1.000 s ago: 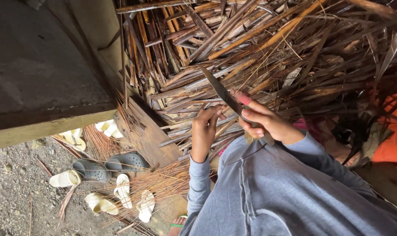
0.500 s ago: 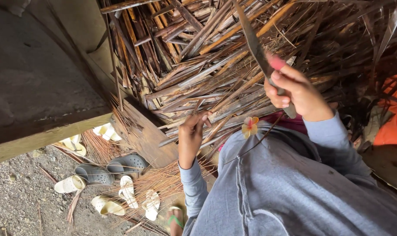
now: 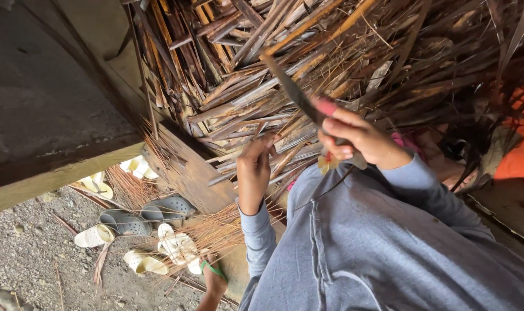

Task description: The person sits on the ground and uses a knife to split thin sticks from a large pile. They repeatedly pull sticks from the pile, hold them with one hand, and split them lengthwise with the knife, dropping the processed pieces onto the ground.

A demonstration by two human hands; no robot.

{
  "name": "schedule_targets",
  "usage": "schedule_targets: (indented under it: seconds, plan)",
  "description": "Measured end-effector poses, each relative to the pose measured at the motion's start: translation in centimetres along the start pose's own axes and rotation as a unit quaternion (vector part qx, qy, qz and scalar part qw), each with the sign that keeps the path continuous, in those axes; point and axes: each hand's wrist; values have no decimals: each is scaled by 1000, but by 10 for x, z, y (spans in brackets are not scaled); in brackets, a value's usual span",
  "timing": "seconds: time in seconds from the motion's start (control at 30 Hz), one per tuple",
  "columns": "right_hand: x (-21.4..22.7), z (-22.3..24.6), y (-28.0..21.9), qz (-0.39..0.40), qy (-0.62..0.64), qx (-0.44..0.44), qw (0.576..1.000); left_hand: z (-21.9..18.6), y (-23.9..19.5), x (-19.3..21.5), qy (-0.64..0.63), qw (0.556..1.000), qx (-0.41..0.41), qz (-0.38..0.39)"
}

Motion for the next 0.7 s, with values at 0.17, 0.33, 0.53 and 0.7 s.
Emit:
schedule_targets:
  seconds: [0.17, 0.33, 0.53, 0.7]
  plan:
    - [17, 14, -6, -58, 33, 15, 998, 11, 1, 11, 86, 995, -52, -9]
    - [21, 29, -8, -72, 50, 27, 996, 18, -2, 16, 116, 991, -61, -21]
    - [40, 37, -15, -98, 59, 46, 992, 16, -6, 28, 128, 989, -64, -30]
    - [38, 45, -15, -101, 65, 52, 991, 18, -11, 34, 123, 989, -73, -21]
Point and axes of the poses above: each hand's wrist, its own y-axis towards the middle knuckle, its own x-axis out of the back of the hand, z = x × y, and after that the axes turned 1 degree about -y, right-handed
